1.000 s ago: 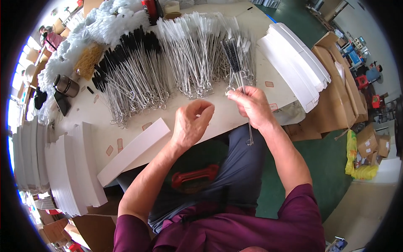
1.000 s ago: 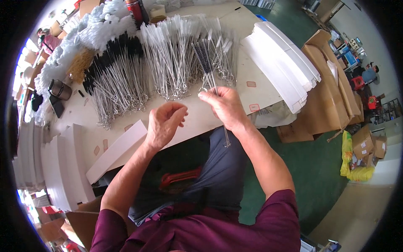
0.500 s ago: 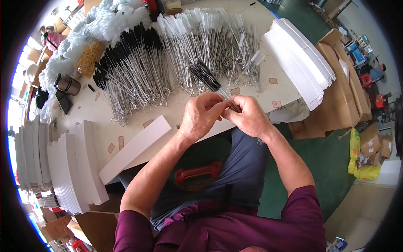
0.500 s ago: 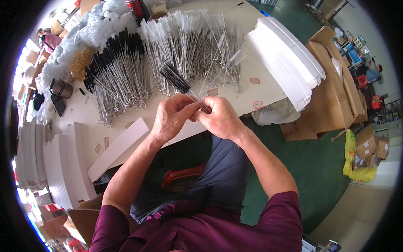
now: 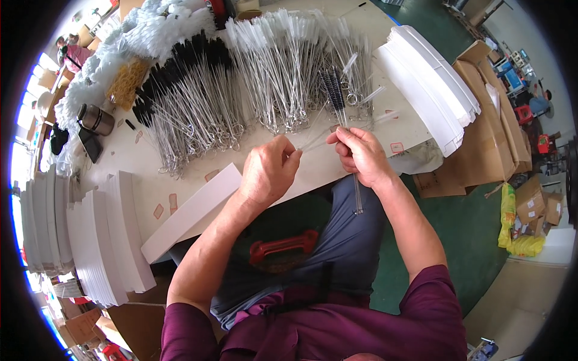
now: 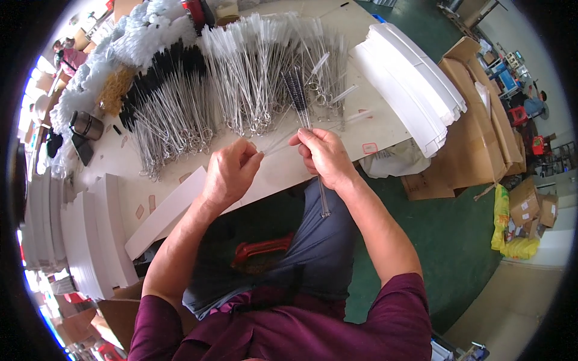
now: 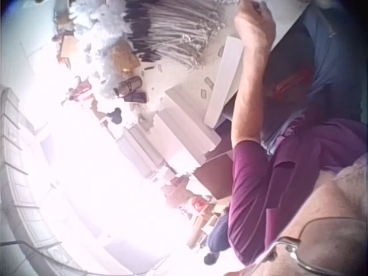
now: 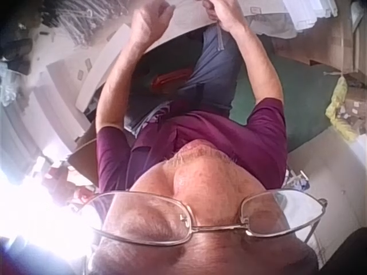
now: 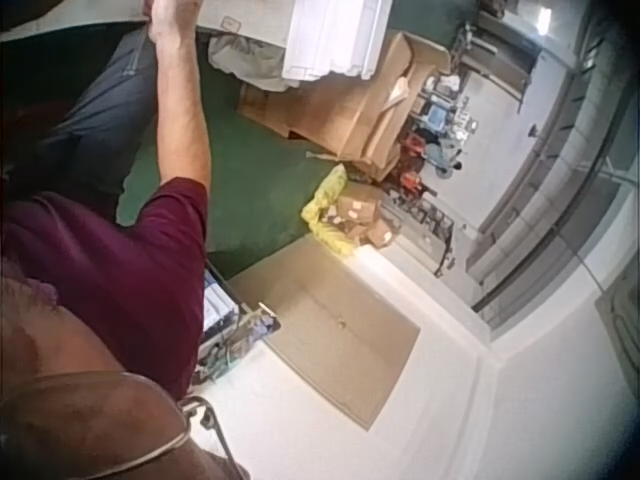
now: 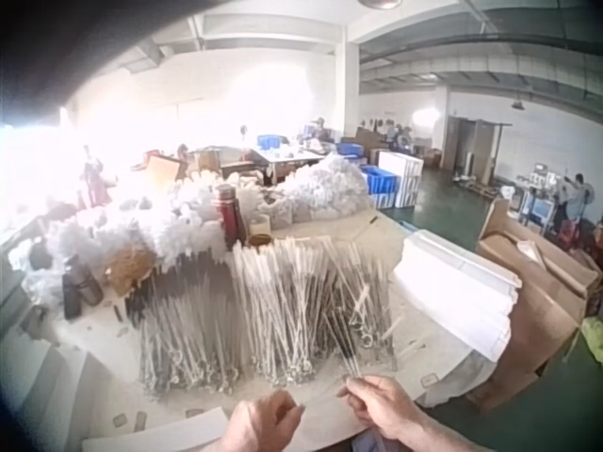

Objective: The recorder is placing bundles of wire brushes into small white cardboard boxes at a workbench.

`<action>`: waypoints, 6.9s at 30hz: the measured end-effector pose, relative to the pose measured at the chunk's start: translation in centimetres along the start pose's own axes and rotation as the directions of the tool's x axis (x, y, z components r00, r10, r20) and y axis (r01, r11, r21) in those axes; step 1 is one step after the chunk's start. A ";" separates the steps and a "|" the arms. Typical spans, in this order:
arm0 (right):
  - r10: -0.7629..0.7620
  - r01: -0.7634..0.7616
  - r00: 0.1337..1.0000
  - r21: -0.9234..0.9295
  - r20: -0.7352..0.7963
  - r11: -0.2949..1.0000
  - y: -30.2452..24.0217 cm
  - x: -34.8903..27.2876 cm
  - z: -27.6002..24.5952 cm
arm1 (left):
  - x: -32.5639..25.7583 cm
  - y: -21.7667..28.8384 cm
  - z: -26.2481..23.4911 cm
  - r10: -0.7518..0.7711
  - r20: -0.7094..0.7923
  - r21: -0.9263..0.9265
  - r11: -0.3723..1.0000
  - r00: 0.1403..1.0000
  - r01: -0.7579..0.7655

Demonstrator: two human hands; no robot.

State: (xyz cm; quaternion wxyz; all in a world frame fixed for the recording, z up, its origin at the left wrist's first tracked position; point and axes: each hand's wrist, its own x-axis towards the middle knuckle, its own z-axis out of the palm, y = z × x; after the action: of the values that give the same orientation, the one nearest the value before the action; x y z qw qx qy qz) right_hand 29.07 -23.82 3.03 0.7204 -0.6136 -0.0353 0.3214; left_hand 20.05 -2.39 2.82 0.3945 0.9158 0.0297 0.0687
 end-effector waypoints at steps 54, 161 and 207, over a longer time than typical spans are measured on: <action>-0.077 -0.037 0.762 0.163 0.643 0.986 0.9 -5.7 11.0 | -5.0 6.6 -17.3 0.091 -0.079 -0.622 0.774 0.993 -0.120; 0.236 -0.005 0.802 -0.390 0.548 0.921 6.4 -7.7 12.7 | -12.2 -8.9 -20.1 -0.564 -0.513 -0.853 0.249 0.648 -0.458; 0.122 0.103 0.775 -0.315 0.620 0.943 6.3 -4.0 17.3 | -15.2 -6.6 -9.8 -0.636 -0.343 -0.939 0.217 0.691 -0.266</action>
State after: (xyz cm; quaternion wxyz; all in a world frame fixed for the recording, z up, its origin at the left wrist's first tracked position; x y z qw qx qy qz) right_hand 15.55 -10.72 2.93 0.5511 -0.5825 -0.3251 0.5013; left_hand 3.57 7.50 3.09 0.8290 0.3587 0.2474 0.3505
